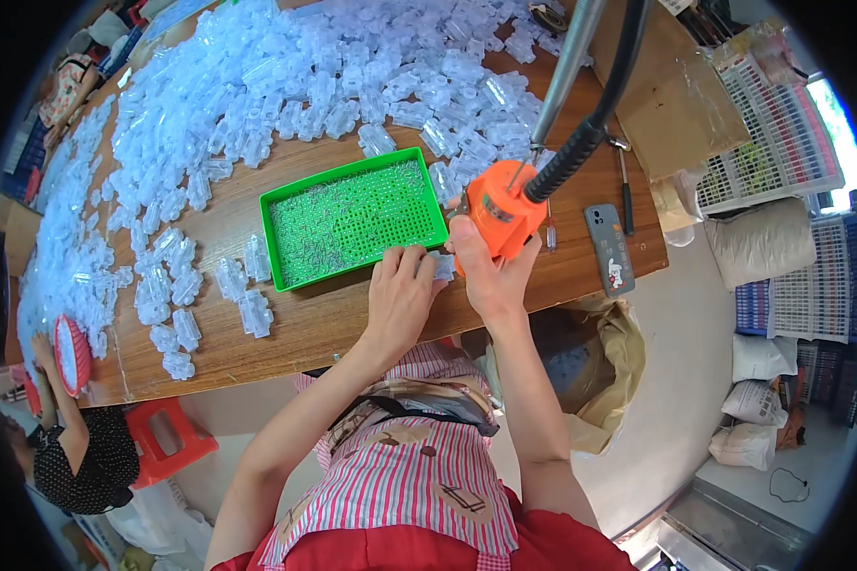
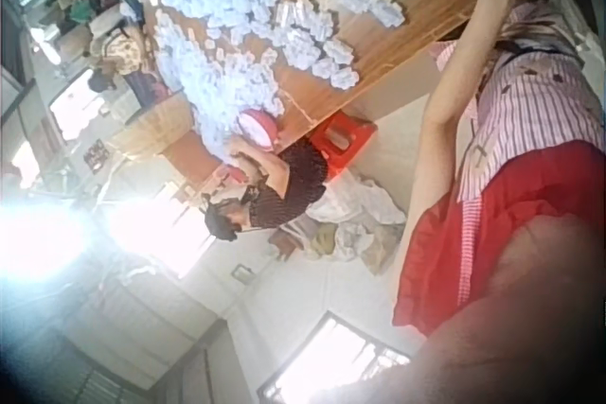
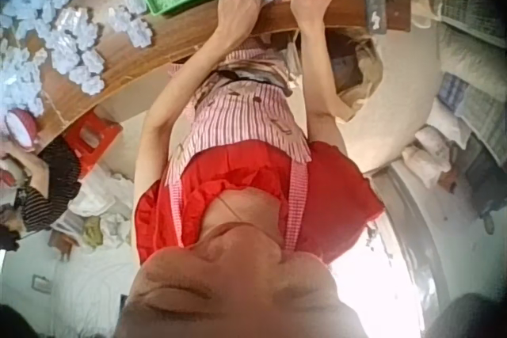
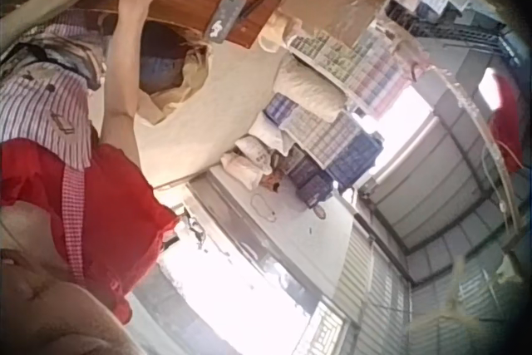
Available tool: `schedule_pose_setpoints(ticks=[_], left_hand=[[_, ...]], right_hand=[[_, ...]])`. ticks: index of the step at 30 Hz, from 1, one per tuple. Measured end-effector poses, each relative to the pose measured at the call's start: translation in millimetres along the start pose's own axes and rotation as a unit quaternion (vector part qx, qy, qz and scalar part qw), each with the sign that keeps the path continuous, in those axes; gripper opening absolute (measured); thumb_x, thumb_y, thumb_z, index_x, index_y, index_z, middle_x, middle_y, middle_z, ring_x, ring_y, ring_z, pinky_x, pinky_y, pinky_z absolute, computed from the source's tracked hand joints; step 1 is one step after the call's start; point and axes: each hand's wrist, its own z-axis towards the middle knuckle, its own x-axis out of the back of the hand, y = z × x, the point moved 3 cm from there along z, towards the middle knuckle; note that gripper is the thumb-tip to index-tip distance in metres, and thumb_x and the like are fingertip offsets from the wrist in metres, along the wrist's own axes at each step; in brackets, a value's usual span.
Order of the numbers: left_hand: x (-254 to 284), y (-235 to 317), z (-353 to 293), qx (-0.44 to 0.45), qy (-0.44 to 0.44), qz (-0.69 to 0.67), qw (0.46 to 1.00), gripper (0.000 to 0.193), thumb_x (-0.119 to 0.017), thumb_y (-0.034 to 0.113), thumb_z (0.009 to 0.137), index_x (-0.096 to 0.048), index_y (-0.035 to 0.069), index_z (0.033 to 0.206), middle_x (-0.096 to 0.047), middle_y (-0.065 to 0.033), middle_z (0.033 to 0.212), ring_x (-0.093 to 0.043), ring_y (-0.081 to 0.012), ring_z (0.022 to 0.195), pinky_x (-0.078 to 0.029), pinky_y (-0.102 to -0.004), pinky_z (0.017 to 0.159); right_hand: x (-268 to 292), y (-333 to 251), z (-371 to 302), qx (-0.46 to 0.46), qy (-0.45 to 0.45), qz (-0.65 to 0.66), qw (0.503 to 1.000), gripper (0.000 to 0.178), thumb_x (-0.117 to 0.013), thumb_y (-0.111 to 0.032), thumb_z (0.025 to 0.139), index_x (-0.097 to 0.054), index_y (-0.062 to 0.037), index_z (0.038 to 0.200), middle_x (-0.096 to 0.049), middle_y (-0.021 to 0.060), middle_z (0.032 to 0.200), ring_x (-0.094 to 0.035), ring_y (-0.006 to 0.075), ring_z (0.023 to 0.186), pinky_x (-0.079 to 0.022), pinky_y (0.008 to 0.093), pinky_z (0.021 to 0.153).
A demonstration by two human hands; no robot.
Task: The person picks up small metal pins from a green tray and inserts them into clear plastic components before applying glue with an orange glue gun. This process is repeated for several components which are then placed in a row on the table.
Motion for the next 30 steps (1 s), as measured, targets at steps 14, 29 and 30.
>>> schedule_pose_setpoints(ticks=[14, 29, 30], left_hand=[[50, -40, -73, 0.247, -0.055, -0.256, 0.933, 0.086, -0.080, 0.019, 0.069, -0.032, -0.002, 0.138, -0.049, -0.0126, 0.090, -0.052, -0.0251, 0.082, -0.047, -0.0350, 0.074], [43, -25, -185, 0.504, 0.084, -0.650, 0.563, 0.050, -0.073, 0.009, 0.081, -0.038, 0.001, 0.116, -0.062, -0.0105, 0.101, -0.061, -0.0133, 0.092, -0.052, -0.0260, 0.080], [40, -25, -186, 0.516, 0.092, -0.636, 0.566, 0.052, -0.075, 0.010, 0.079, -0.038, 0.000, 0.113, -0.061, -0.0106, 0.099, -0.061, -0.0136, 0.090, -0.051, -0.0261, 0.078]], right_hand=[[-22, 9, -37, -0.049, -0.093, 0.118, 0.987, 0.045, -0.061, -0.031, 0.085, -0.048, 0.0043, 0.110, -0.058, 0.0089, 0.080, -0.054, 0.0120, 0.060, -0.046, 0.0260, 0.055], [-101, 9, -97, -0.100, -0.243, 0.186, 0.947, 0.071, -0.063, -0.064, 0.077, -0.052, 0.0029, 0.098, -0.052, 0.0082, 0.072, -0.052, 0.0156, 0.061, -0.048, 0.0300, 0.054], [-102, 9, -99, -0.088, -0.254, 0.188, 0.945, 0.072, -0.062, -0.065, 0.076, -0.052, 0.0030, 0.098, -0.052, 0.0083, 0.073, -0.051, 0.0161, 0.061, -0.048, 0.0303, 0.054]])
